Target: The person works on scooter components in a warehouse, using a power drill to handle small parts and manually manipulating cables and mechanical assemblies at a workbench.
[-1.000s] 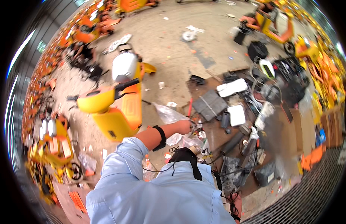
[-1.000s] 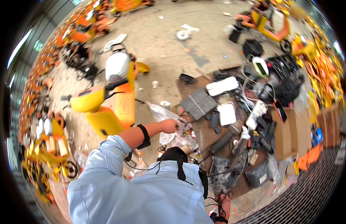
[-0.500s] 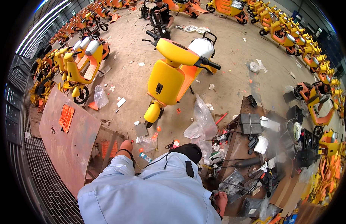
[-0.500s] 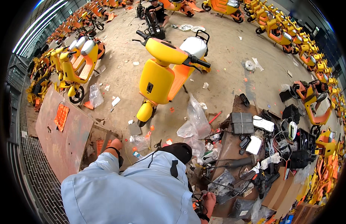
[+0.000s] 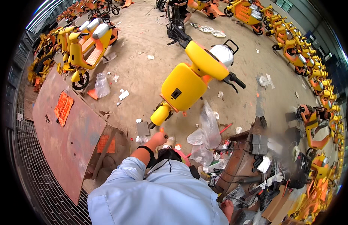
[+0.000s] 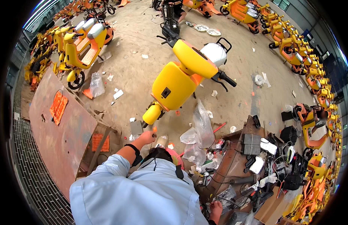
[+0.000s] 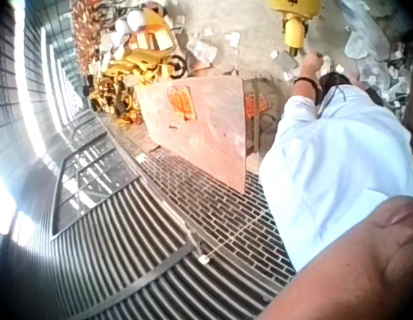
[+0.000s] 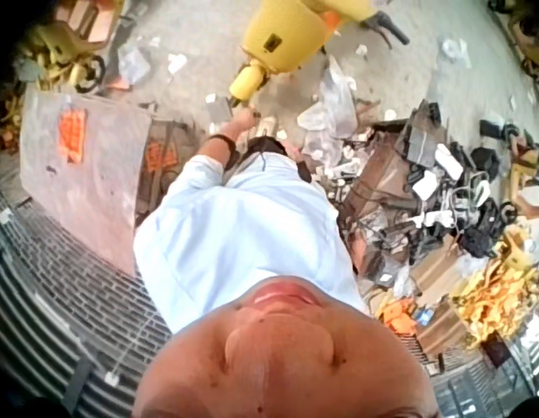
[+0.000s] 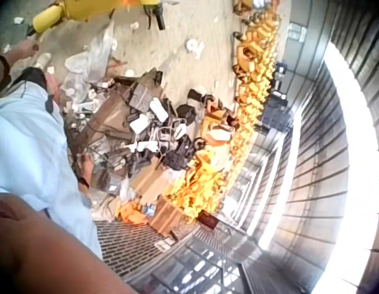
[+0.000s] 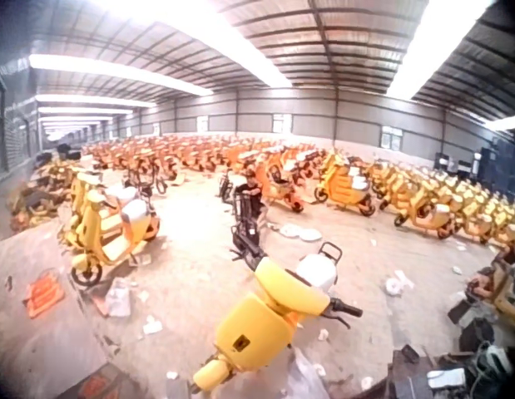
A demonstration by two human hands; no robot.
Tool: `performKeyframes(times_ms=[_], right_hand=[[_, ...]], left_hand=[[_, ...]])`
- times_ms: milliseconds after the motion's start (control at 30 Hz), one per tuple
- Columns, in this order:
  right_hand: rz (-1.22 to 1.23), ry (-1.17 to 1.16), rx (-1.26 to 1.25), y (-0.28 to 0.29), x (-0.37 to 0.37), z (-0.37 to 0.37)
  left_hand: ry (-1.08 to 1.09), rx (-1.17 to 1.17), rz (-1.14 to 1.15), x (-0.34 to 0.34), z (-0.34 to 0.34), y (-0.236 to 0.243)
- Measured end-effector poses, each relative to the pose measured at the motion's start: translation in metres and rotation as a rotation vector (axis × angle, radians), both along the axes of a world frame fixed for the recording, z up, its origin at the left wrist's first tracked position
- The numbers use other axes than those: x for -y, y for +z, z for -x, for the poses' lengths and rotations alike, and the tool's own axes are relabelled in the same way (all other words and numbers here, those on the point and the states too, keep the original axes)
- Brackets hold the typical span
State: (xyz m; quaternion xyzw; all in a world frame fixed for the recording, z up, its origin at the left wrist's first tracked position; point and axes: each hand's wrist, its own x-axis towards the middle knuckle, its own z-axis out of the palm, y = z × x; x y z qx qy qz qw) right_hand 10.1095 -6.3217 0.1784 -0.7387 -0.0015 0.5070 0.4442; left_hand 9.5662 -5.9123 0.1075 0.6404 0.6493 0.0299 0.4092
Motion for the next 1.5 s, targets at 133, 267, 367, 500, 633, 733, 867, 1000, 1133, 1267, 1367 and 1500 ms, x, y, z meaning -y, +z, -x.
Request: performKeyframes(times_ms=[133,267,367,500,633,733,867,1000,1133,1267,1367,1500], right_hand=[[0.067,-0.055,0.061,-0.016,-0.025,0.009],[0.221,0.026,0.255,-0.057,-0.01,-0.023],[0.253,0.115,0.227,-0.015,-0.068,0.003],[0.155,0.139,0.357,0.075,-0.154,0.044],[-0.023,0.165,0.442,0.116,-0.239,0.063],[-0.158,0.299,0.47,0.158,-0.328,0.112],[-0.271,0.445,0.444,0.215,-0.421,0.175],[-0.358,0.653,0.305,0.233,-0.488,0.232],[-0.332,0.746,0.297,0.234,-0.469,0.24],[-0.334,0.648,0.216,0.215,-0.439,0.216],[-0.336,0.617,0.178,0.201,-0.433,0.192],[-0.356,0.622,0.147,0.181,-0.43,0.144]], left_hand=[[-0.076,0.075,0.007,-0.059,0.033,-0.003],[-0.251,0.244,0.167,-0.158,0.028,0.059],[-0.361,0.194,0.108,-0.216,0.053,0.108],[-0.417,0.268,0.016,-0.271,0.057,0.169],[-0.258,0.544,-0.069,-0.283,0.04,0.211],[-0.127,0.742,0.051,-0.264,0.021,0.22],[-0.254,0.88,0.217,-0.23,-0.023,0.227],[-0.46,0.865,0.045,-0.209,-0.059,0.257],[-0.613,0.85,0.165,-0.197,-0.098,0.277],[-0.81,0.856,0.196,-0.19,-0.138,0.257],[-0.889,0.782,0.211,-0.185,-0.182,0.244],[-0.845,0.704,0.323,-0.188,-0.243,0.238]])
